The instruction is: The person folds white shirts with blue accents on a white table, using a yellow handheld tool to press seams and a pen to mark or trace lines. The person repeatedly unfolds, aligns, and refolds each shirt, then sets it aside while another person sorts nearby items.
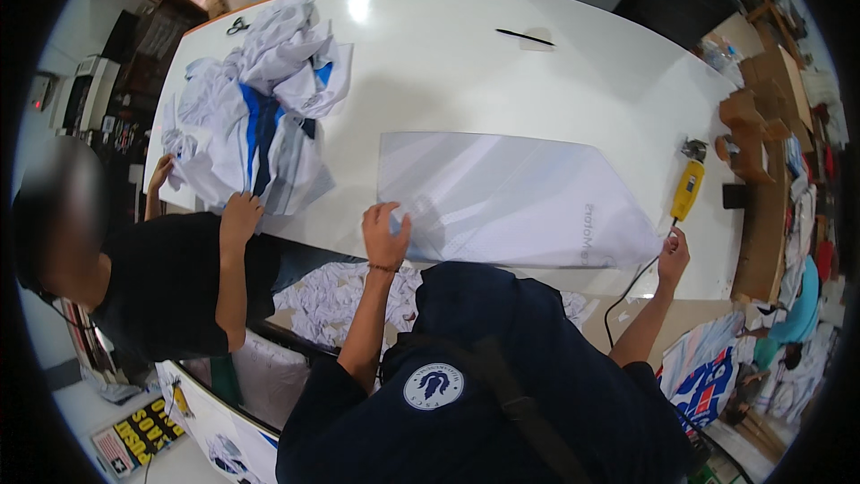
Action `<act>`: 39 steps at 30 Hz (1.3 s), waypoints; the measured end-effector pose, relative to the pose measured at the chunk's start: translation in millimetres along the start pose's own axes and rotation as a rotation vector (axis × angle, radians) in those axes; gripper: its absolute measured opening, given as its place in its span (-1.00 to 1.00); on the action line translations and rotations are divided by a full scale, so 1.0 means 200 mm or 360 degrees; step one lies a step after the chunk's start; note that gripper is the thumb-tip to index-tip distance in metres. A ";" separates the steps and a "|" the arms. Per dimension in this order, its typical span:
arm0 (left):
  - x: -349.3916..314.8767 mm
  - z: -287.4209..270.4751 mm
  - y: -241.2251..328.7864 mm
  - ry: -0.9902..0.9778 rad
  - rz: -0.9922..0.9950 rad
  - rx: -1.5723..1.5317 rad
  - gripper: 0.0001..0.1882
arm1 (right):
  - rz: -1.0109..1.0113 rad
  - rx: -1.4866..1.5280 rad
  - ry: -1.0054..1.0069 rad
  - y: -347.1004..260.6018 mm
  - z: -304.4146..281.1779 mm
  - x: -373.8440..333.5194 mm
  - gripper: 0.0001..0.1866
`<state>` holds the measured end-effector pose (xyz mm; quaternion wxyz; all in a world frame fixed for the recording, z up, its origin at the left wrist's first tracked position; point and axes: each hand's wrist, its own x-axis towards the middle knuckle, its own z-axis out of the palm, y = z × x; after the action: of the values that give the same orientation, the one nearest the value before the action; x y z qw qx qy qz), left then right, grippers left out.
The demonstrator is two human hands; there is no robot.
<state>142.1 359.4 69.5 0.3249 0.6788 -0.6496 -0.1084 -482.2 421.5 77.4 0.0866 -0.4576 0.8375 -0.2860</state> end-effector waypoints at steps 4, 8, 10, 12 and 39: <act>0.22 0.19 0.22 -0.0453 0.0496 -0.0071 -0.63 | -0.0048 -0.0010 0.0015 -0.01 0.00 0.02 -0.58; 0.37 0.37 0.11 -0.0544 0.0319 0.0431 -0.57 | -0.0047 0.0007 0.0077 -0.02 -0.01 0.02 -0.59; 0.45 0.39 0.01 -0.0462 0.0114 0.0639 -0.54 | -0.0079 0.0006 0.0066 0.01 -0.02 0.02 -0.58; 0.50 0.37 0.00 -0.0370 -0.0040 0.0674 -0.52 | -0.0075 0.0068 0.0071 -0.01 -0.03 -0.01 -0.58; 0.78 0.19 -0.33 0.0042 0.0204 0.0559 -0.49 | -0.0020 0.0119 0.0099 -0.39 0.26 -0.31 -0.73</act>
<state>194.2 195.5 44.4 0.2160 0.6836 -0.6962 0.0366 -370.2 419.6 70.1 0.0759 -0.4503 0.8255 -0.3318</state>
